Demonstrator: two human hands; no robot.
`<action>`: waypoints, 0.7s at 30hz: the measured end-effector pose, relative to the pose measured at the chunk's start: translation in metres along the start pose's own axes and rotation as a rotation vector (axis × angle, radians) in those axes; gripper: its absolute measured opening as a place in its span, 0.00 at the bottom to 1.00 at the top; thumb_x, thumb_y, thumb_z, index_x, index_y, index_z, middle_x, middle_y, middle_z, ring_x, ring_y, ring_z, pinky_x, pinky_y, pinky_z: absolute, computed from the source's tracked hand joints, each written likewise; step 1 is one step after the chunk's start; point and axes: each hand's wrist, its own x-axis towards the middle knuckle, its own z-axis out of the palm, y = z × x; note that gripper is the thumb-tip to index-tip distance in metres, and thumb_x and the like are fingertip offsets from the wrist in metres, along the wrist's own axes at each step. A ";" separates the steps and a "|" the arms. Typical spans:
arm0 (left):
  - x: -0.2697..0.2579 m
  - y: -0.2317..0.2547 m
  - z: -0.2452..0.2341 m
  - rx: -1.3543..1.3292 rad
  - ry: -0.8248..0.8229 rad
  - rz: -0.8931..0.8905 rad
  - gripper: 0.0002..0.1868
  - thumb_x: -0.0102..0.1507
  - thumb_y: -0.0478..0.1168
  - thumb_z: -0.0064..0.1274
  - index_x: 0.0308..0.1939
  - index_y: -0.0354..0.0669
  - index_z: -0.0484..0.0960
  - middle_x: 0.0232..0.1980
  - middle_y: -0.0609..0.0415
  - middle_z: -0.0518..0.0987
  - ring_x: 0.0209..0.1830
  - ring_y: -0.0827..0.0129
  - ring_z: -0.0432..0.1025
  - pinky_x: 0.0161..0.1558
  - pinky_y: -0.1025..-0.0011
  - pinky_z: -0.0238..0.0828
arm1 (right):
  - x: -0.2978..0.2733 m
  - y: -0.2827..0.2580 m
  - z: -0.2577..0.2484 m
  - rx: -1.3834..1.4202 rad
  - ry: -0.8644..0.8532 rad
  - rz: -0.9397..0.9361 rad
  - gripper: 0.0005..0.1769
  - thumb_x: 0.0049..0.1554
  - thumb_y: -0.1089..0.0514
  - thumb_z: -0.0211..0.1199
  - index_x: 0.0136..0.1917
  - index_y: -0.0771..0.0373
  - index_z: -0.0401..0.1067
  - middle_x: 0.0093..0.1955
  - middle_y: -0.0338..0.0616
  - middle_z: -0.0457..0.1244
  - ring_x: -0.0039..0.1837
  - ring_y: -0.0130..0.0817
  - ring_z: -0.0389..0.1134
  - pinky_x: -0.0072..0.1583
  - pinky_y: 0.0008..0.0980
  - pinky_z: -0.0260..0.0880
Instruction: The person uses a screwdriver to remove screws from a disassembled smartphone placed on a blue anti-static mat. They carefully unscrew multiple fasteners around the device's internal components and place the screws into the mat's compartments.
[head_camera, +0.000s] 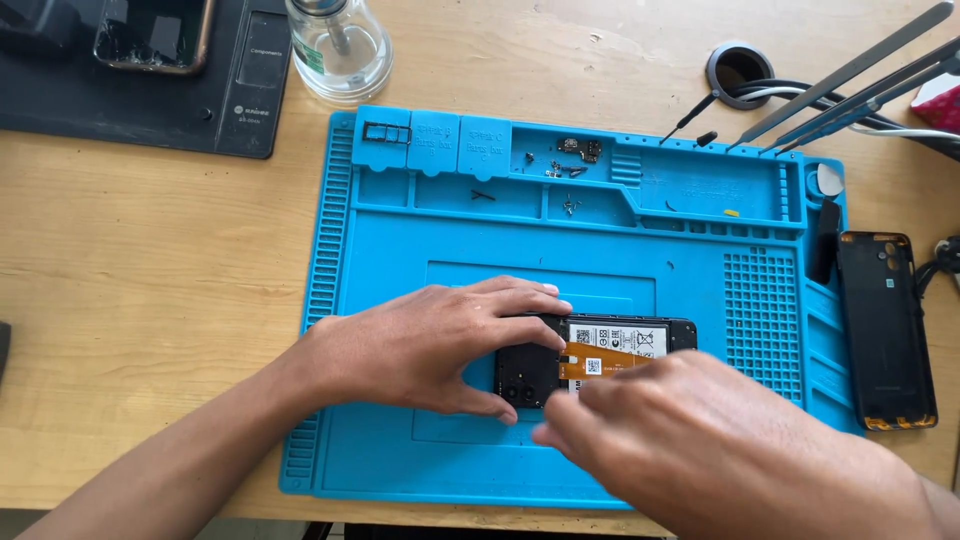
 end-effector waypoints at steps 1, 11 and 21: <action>-0.001 0.000 0.000 0.002 0.002 0.000 0.33 0.60 0.52 0.64 0.65 0.48 0.70 0.78 0.47 0.63 0.80 0.49 0.56 0.56 0.49 0.74 | -0.001 0.000 -0.003 -0.003 0.000 -0.001 0.16 0.74 0.43 0.54 0.47 0.52 0.67 0.40 0.39 0.70 0.39 0.51 0.73 0.32 0.58 0.71; 0.001 0.003 0.003 0.028 0.041 0.027 0.33 0.60 0.48 0.64 0.66 0.45 0.70 0.77 0.45 0.65 0.78 0.49 0.59 0.60 0.51 0.71 | 0.002 -0.006 -0.006 -0.060 0.061 -0.028 0.07 0.66 0.53 0.55 0.55 0.56 0.64 0.44 0.48 0.64 0.44 0.52 0.70 0.37 0.54 0.72; 0.010 0.017 0.006 0.065 0.124 0.194 0.13 0.69 0.45 0.51 0.52 0.41 0.82 0.74 0.41 0.68 0.75 0.41 0.63 0.67 0.47 0.65 | -0.006 -0.005 -0.021 -0.017 0.157 -0.361 0.13 0.55 0.68 0.63 0.52 0.61 0.65 0.49 0.54 0.62 0.51 0.53 0.62 0.46 0.52 0.63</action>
